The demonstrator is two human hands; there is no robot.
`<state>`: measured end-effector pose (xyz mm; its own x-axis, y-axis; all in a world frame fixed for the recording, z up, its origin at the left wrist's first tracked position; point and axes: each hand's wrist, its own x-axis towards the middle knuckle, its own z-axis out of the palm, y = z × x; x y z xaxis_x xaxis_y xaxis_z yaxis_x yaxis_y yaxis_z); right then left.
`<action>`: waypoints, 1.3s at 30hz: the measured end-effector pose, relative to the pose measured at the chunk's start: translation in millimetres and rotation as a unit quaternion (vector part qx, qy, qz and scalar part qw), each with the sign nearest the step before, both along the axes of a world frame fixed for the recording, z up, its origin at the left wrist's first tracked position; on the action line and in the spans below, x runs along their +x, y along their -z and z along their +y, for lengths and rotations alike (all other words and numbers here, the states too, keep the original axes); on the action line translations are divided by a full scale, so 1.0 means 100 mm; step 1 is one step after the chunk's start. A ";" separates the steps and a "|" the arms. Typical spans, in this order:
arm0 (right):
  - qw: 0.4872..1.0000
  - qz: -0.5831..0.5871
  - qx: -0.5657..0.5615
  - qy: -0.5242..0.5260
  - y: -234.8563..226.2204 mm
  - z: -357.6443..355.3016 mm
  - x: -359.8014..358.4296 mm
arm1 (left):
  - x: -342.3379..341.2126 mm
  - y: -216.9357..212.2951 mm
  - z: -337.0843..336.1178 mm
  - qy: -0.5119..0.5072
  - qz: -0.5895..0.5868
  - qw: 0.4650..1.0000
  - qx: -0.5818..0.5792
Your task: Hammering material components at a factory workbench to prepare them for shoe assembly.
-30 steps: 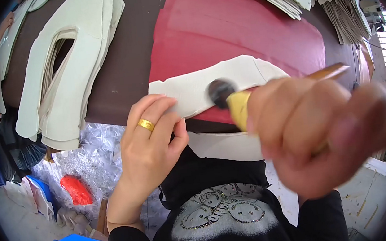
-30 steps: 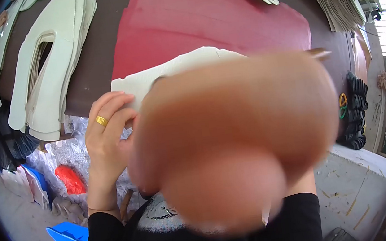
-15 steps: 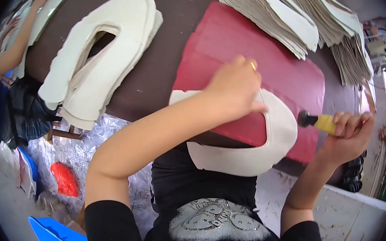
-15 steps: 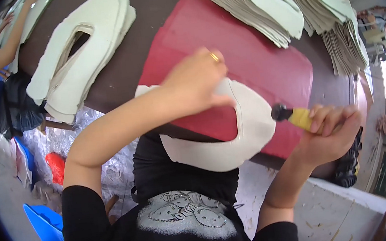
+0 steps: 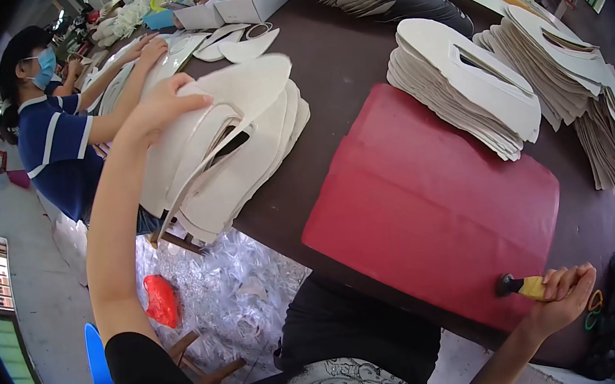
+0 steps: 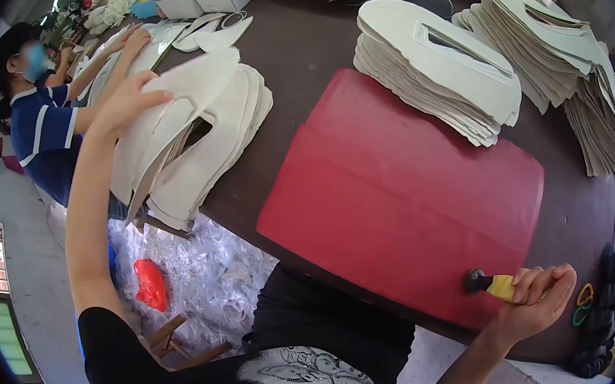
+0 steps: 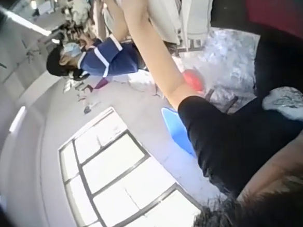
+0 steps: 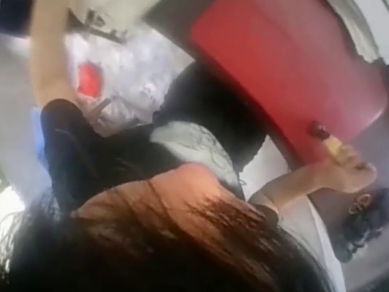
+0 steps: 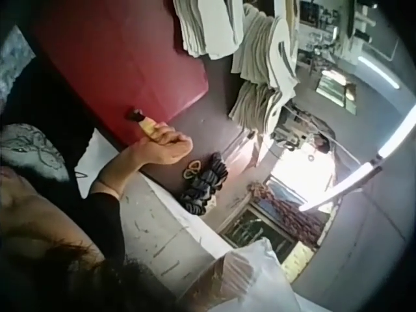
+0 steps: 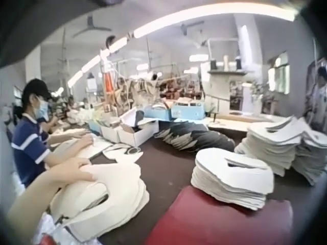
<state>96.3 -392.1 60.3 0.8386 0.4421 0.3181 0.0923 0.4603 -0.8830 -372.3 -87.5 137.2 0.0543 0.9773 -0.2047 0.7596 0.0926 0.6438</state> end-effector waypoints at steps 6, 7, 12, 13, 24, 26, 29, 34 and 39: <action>1.000 -0.020 0.010 -0.011 0.12 -0.04 0.02 | -0.11 0.73 0.83 0.142 0.160 0.974 -0.075; 1.000 -0.023 0.010 -0.014 0.13 -0.04 0.02 | -0.04 0.72 0.89 0.171 0.111 0.969 -0.137; 0.999 0.023 0.005 -0.026 0.08 0.01 0.08 | 0.05 0.62 1.04 0.158 0.127 0.954 -0.221; 1.000 0.021 -0.005 -0.021 0.09 0.02 0.08 | 0.08 0.60 1.10 0.187 0.162 0.942 -0.226; 0.997 0.021 -0.021 -0.073 -0.06 0.11 -0.07 | 0.16 0.62 1.17 0.168 0.039 0.959 -0.227; 0.989 -0.058 -0.098 -0.092 -0.16 0.09 -0.14 | 0.26 0.54 0.99 0.167 -0.028 0.971 -0.169; 0.929 -0.222 -0.223 -0.194 -0.34 0.22 -0.24 | 0.38 0.18 0.43 0.186 -0.092 0.977 -0.041; 0.863 -0.281 -0.229 -0.352 -0.47 0.53 -0.77 | 0.70 -0.58 -0.93 0.230 -0.086 0.952 0.184; 0.851 -0.319 -0.163 -0.384 -0.51 0.69 -1.31 | 0.83 -0.70 -1.50 0.212 -0.151 0.920 0.293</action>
